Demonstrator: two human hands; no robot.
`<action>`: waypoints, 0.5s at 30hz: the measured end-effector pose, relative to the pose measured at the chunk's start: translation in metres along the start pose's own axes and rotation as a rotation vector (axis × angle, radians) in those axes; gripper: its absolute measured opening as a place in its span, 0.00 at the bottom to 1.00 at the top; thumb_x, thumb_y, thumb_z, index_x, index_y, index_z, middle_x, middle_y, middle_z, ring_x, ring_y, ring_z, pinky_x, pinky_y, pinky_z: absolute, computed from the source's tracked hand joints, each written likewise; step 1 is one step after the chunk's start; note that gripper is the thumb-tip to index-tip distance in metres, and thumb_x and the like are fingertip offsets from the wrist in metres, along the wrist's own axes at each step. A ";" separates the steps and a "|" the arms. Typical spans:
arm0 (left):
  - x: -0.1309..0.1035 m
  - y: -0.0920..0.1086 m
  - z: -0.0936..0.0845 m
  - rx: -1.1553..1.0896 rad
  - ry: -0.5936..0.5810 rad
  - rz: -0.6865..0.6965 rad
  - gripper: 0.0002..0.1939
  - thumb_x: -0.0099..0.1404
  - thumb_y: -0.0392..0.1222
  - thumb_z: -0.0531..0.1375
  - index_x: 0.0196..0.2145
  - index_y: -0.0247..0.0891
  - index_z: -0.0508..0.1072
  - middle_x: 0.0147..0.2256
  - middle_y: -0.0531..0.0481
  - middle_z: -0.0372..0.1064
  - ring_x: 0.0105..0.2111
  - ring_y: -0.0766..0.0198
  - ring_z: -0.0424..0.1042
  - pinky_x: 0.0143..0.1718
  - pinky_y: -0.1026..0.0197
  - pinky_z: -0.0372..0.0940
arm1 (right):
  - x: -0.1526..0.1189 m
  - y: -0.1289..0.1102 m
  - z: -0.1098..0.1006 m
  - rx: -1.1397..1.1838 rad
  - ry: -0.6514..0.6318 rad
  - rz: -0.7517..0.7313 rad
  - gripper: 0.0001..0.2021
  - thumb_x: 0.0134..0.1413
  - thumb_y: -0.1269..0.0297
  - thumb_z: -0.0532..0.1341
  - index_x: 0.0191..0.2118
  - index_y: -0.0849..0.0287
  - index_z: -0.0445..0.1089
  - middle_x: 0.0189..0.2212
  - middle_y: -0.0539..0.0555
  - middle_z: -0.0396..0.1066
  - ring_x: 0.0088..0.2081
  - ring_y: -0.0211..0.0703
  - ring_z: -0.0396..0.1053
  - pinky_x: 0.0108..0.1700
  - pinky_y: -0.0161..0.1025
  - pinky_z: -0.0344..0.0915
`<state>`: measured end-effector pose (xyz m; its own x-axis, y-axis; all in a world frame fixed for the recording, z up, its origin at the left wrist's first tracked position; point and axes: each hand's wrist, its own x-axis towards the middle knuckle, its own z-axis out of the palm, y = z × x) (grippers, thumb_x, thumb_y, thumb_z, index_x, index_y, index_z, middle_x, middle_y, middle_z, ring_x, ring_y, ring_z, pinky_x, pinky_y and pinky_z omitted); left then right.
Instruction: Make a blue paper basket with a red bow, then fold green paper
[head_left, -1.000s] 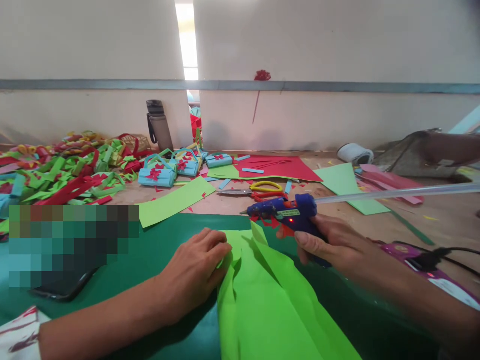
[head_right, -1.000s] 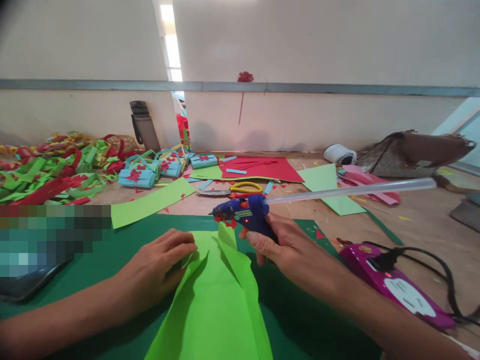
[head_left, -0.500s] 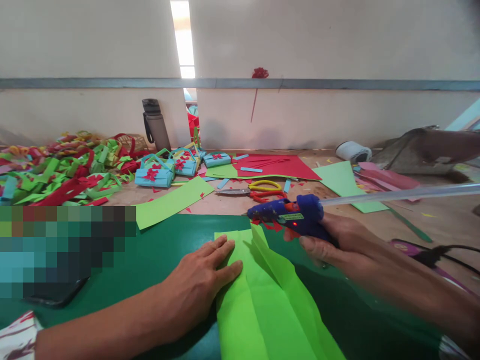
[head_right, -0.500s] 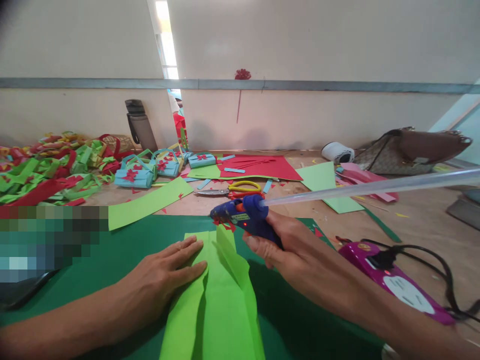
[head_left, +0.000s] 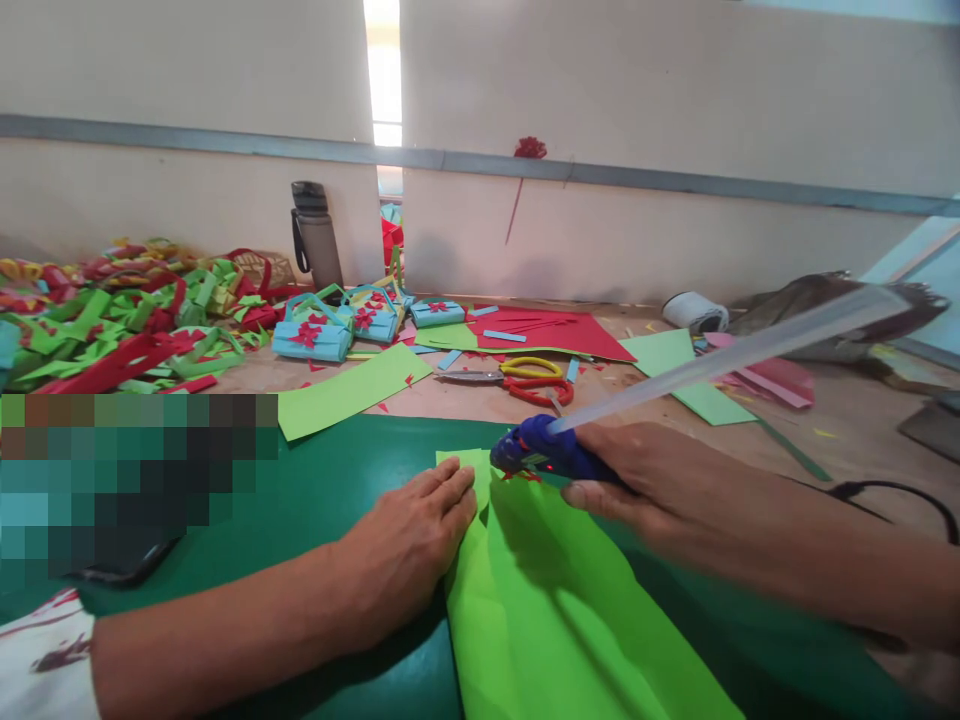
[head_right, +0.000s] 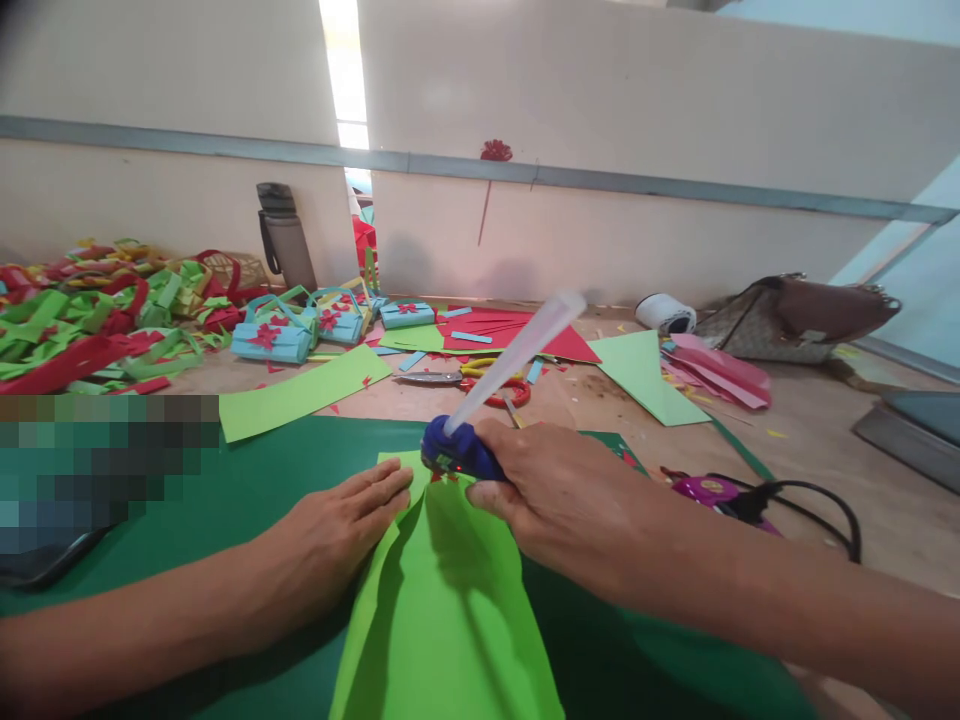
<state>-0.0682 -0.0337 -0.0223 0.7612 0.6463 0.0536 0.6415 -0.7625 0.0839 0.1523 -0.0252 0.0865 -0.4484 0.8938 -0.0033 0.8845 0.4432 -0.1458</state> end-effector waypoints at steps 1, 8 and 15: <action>0.000 0.000 0.001 0.004 0.004 -0.004 0.22 0.67 0.34 0.50 0.58 0.27 0.61 0.60 0.34 0.55 0.61 0.46 0.53 0.59 0.49 0.56 | 0.001 -0.001 -0.001 -0.009 -0.041 -0.003 0.05 0.52 0.62 0.57 0.34 0.55 0.67 0.26 0.52 0.71 0.27 0.46 0.67 0.28 0.38 0.59; 0.000 0.000 0.003 -0.024 0.047 -0.003 0.21 0.66 0.34 0.52 0.55 0.25 0.64 0.58 0.33 0.58 0.60 0.45 0.55 0.57 0.49 0.58 | 0.004 0.003 0.002 0.008 -0.081 -0.038 0.08 0.54 0.57 0.55 0.30 0.55 0.62 0.24 0.52 0.68 0.26 0.46 0.65 0.25 0.38 0.55; 0.001 0.001 0.000 -0.031 0.041 -0.005 0.20 0.66 0.33 0.52 0.54 0.25 0.64 0.58 0.32 0.58 0.60 0.46 0.54 0.58 0.50 0.56 | -0.003 0.003 0.000 0.057 -0.181 0.022 0.11 0.54 0.54 0.51 0.32 0.55 0.64 0.31 0.57 0.71 0.31 0.54 0.67 0.32 0.46 0.60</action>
<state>-0.0667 -0.0335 -0.0226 0.7533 0.6510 0.0940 0.6412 -0.7586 0.1154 0.1559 -0.0267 0.0860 -0.4498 0.8739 -0.1845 0.8877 0.4147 -0.1999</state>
